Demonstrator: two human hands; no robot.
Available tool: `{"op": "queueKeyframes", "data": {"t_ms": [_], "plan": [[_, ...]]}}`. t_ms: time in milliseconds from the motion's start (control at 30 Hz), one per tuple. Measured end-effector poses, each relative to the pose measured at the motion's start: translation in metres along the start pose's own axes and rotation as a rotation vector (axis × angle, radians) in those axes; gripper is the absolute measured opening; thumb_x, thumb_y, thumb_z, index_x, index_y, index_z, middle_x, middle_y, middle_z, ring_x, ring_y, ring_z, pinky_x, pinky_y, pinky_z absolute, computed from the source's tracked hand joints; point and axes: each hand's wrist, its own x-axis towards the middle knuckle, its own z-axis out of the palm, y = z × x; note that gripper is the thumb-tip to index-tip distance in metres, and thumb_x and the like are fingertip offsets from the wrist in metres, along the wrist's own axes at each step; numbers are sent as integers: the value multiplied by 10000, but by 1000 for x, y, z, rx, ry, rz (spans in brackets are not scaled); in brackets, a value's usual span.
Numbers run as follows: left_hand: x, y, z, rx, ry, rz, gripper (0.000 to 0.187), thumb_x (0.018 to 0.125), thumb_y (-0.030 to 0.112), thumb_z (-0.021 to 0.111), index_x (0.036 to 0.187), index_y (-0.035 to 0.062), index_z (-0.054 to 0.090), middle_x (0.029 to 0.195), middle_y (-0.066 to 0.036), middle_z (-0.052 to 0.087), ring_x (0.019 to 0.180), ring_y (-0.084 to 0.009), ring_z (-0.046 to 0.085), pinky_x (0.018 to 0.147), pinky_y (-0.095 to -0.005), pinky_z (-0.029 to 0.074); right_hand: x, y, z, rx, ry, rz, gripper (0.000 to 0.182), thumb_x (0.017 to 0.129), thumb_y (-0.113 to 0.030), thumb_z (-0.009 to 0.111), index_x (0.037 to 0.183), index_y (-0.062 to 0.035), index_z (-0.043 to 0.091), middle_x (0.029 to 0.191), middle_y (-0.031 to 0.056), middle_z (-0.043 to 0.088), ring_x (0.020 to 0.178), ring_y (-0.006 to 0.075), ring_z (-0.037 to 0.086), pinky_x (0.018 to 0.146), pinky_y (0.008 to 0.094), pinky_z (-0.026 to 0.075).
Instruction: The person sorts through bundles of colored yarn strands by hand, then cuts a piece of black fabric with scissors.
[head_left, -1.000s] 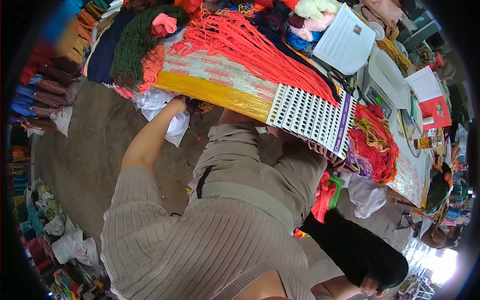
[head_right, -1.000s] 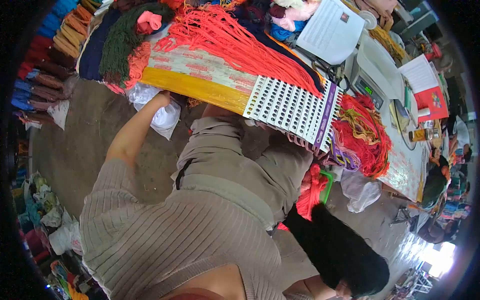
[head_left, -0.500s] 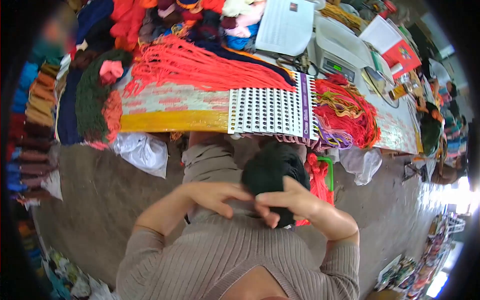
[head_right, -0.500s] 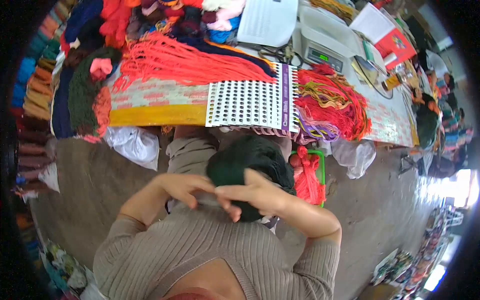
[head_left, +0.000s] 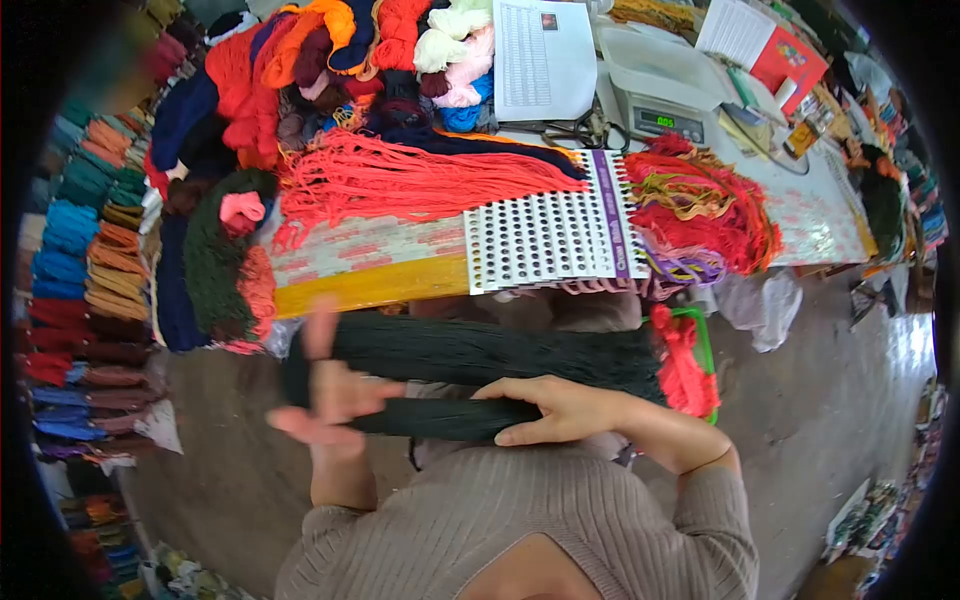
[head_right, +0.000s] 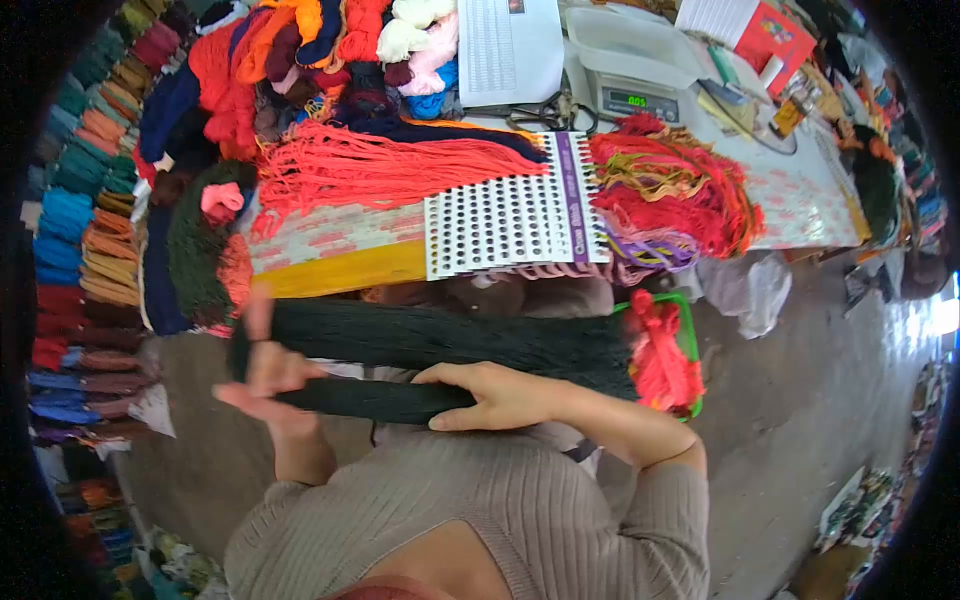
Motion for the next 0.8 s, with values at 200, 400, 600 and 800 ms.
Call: {"op": "queueKeyframes", "data": {"t_ms": [200, 400, 600, 800], "plan": [[-1, 183, -28, -200, -115, 267, 703, 879, 54, 464, 1454, 121, 64, 848, 39, 524, 731, -73, 531, 784, -272, 451, 18, 17, -9, 61, 113, -140, 412, 851, -229, 618, 1159, 22, 510, 1100, 137, 584, 991, 212, 570, 871, 316, 453], [11, 134, -37, 499, 474, 311, 587, 930, 435, 428, 1374, 60, 347, 920, -68, 556, 796, -146, 512, 751, -275, 440, 15, 25, -14, 210, 152, -57, 369, 877, -206, 600, 1172, -2, 511, 1101, 89, 586, 1004, 142, 557, 870, 287, 451], [5, -16, -54, 474, 286, -300, 638, 935, 457, 383, 1350, -23, 322, 1254, -175, 500, 1186, -266, 464, 1012, -391, 329, 11, 40, -7, 231, 343, -39, 338, 891, -178, 583, 1179, -16, 511, 1100, 74, 591, 1008, 133, 559, 869, 285, 454], [14, -90, 5, 516, -170, -416, 520, 940, 247, 474, 1349, -42, 334, 1397, -161, 356, 1294, -228, 338, 1035, -351, 310, 19, 48, 4, 296, 522, -169, 263, 855, -138, 628, 1071, -8, 555, 858, 2, 582, 740, 43, 521, 635, 210, 434]]}}
